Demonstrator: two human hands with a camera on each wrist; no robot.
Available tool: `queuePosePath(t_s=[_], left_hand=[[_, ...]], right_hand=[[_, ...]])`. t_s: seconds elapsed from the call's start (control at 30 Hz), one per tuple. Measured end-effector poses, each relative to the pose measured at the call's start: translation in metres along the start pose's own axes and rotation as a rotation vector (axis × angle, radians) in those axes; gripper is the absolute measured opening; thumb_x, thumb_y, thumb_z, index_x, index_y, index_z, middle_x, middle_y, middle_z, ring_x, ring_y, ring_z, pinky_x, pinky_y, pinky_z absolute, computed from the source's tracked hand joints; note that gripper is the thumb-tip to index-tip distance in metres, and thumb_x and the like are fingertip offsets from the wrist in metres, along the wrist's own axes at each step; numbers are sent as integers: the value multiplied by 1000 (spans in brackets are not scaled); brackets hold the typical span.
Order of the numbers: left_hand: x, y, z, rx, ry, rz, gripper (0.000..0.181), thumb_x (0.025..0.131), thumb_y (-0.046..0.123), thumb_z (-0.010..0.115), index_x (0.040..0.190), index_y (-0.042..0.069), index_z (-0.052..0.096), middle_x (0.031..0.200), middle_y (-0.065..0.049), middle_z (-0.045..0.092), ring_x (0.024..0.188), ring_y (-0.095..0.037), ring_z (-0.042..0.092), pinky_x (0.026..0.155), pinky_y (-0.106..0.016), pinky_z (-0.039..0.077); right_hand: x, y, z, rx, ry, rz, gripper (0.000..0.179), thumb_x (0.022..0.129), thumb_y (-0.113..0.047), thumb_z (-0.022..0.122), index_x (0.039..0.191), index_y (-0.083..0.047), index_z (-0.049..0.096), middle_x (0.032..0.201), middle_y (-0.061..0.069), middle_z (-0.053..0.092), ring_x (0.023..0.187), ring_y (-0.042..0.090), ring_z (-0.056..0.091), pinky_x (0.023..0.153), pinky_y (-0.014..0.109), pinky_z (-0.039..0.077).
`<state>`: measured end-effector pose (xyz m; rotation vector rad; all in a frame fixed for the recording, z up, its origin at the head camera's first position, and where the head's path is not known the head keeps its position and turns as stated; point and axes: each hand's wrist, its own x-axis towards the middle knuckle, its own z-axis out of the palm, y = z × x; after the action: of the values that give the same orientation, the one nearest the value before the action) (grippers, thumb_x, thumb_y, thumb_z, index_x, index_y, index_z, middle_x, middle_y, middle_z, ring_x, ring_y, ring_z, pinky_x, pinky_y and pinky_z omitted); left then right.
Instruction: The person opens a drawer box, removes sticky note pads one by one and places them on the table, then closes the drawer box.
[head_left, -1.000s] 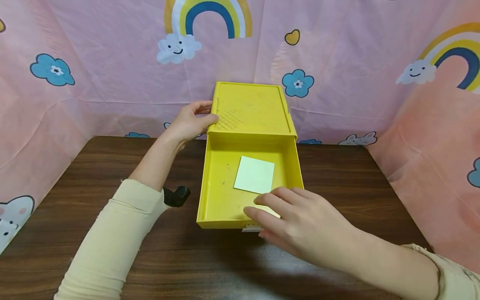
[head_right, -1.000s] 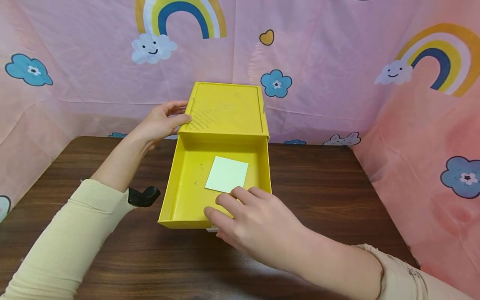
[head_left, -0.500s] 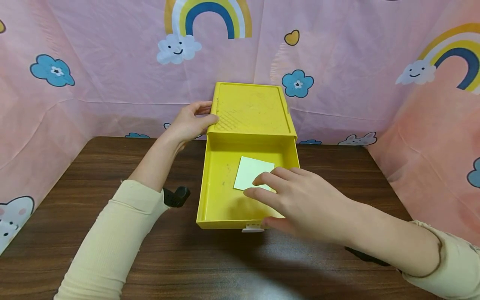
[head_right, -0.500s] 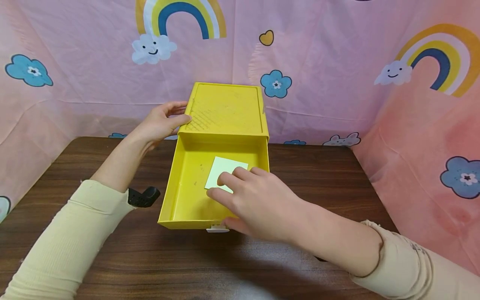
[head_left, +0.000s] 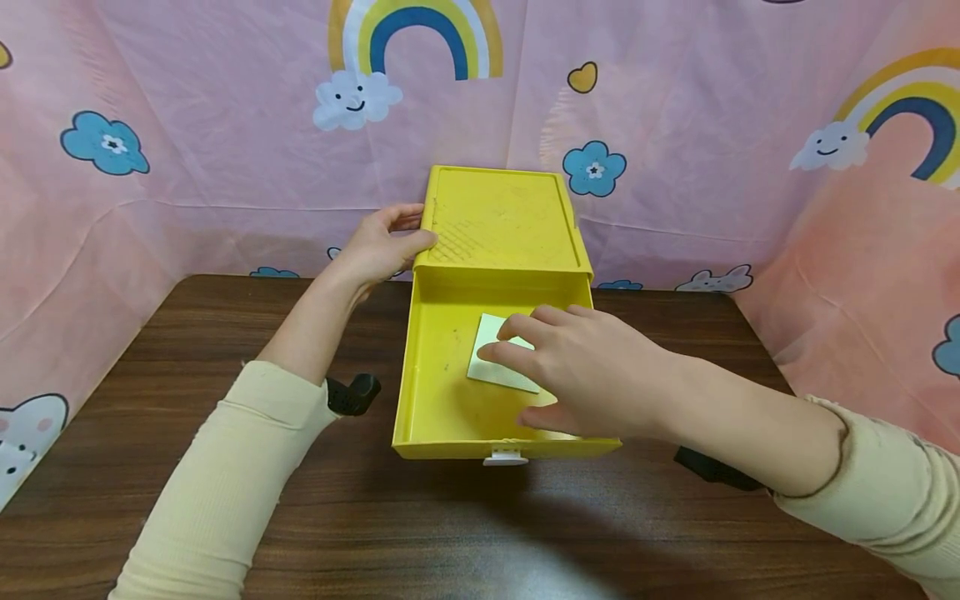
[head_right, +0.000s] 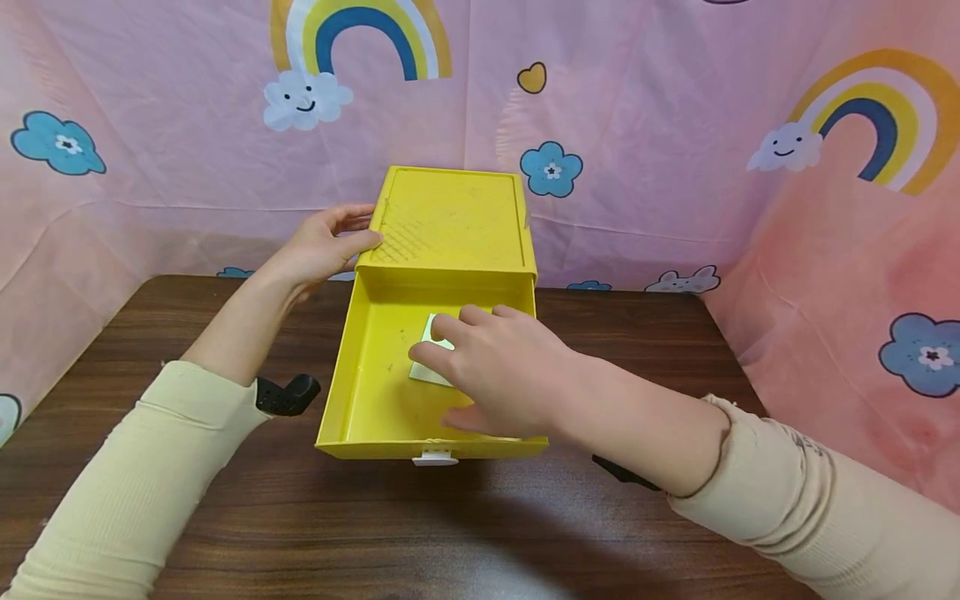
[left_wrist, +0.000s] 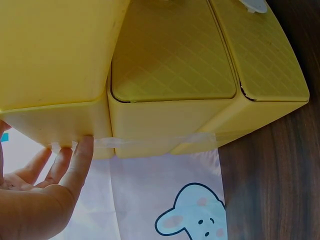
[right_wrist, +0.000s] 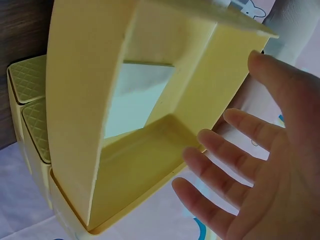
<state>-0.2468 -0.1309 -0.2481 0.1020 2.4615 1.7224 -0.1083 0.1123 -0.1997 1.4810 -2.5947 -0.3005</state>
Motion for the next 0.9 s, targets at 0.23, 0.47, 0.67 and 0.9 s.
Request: queuePosePath(t_s=[0.23,0.47,0.67,0.9], left_hand=[[0,0,0,-6,-1,4,58,89,22,57,143,15,34,141,-7,38,112,-21,51,87,-32,50],[0,0,-1,-7,-8,3,59,89,22,57,143,15,33,142,-7,37,114,-21,51,89,-34,49],[-1,-1,-1,-16,-13,9,60,90,22,57,143,15,33,142,-7,37,114,-21,51,90,-35,49],[-1,-2,-1,-18,-15,16,59,89,22,58,143,15,34,141,-6,38,114,-21,50,89,-35,49]], right_hand=[[13,6,-3,-4,-70,27,64,77,-48,68,130,-18,50,114,2,57,96,21,57,74,35,52],[24,11,-5,57,-178,90,67,79,-48,66,135,-15,46,115,4,56,99,23,56,77,35,51],[35,15,-5,85,-322,154,71,81,-51,63,139,-16,41,118,5,53,105,24,53,81,37,51],[47,16,-3,95,-399,190,72,81,-51,61,140,-17,38,120,7,52,103,26,53,80,38,50]])
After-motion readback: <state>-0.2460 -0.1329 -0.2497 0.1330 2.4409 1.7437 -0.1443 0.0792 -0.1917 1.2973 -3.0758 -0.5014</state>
